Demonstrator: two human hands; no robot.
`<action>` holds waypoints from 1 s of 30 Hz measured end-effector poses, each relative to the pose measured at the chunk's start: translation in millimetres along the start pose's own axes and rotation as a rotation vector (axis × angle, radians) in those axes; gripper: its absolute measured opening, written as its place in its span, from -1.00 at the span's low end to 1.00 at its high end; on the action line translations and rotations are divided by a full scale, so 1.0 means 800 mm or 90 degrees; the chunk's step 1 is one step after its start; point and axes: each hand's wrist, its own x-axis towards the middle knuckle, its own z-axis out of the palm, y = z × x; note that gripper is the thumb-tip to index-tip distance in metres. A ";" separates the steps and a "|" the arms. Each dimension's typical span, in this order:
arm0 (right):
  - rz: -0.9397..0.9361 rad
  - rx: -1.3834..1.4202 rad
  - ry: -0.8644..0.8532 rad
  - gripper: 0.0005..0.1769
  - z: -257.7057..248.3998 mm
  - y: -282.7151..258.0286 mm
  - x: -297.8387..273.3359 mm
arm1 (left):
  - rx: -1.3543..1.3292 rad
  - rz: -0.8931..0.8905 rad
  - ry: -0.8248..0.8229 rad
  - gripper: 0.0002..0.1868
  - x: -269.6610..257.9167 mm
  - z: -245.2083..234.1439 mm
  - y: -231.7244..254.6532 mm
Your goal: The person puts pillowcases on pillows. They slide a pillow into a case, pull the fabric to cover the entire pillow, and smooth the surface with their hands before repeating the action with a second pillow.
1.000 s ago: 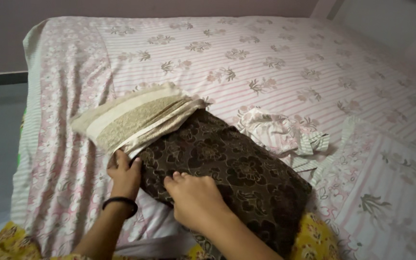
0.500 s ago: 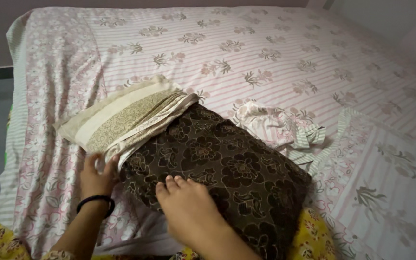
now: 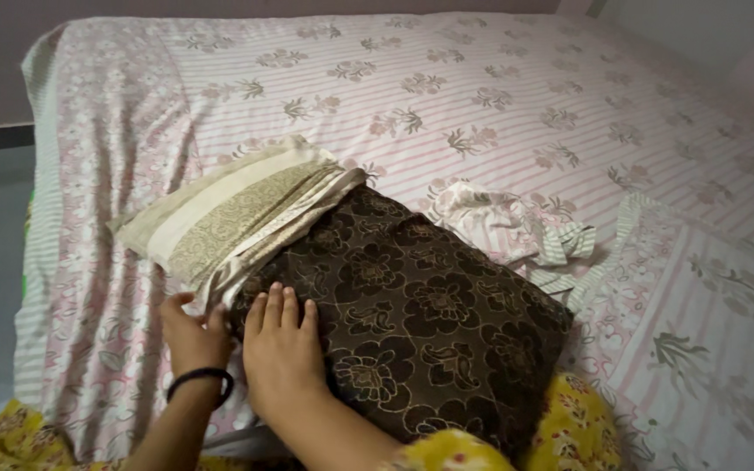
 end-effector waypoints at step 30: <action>-0.045 0.253 0.077 -0.83 0.017 0.038 0.051 | 0.398 -0.003 -0.158 -0.65 -0.024 -0.036 0.060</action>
